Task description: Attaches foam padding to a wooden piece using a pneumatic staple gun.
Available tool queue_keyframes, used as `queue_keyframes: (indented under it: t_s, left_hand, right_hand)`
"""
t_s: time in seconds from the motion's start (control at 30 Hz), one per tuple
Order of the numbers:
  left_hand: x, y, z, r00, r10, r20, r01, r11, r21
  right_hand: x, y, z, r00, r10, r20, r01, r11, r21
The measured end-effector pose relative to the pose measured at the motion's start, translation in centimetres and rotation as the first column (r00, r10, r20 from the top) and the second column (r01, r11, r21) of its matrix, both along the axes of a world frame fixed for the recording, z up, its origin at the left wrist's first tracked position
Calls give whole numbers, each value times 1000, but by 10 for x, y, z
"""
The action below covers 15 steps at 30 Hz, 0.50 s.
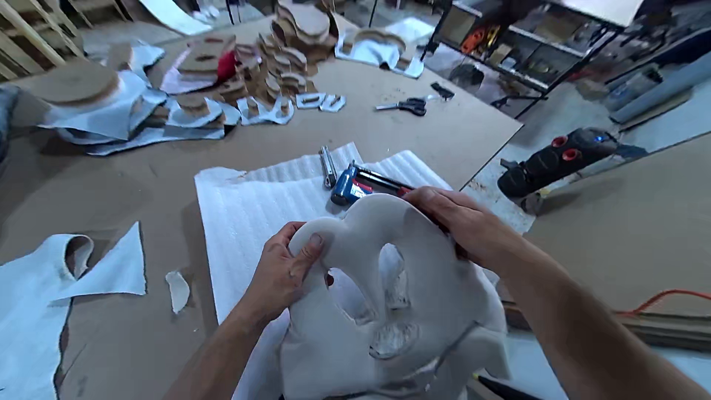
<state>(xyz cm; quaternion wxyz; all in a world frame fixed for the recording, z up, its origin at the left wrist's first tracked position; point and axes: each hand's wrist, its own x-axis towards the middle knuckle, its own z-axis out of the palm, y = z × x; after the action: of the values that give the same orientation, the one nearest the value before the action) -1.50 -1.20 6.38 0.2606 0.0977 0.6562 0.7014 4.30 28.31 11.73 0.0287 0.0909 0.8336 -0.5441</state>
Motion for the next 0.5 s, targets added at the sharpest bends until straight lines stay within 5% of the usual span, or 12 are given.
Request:
queue_keyframes:
  t_s: [0.4,0.5]
  left_hand:
    - [23,-39,61,990,-50,-129,50,999,-2]
    - [34,-41,60,985,93,-142,-88,995,41]
  right_hand:
    - [52,2,9,924,379,-46,-381,905,-188]
    - [51,17,-7,969,245,23,-209,871,-444]
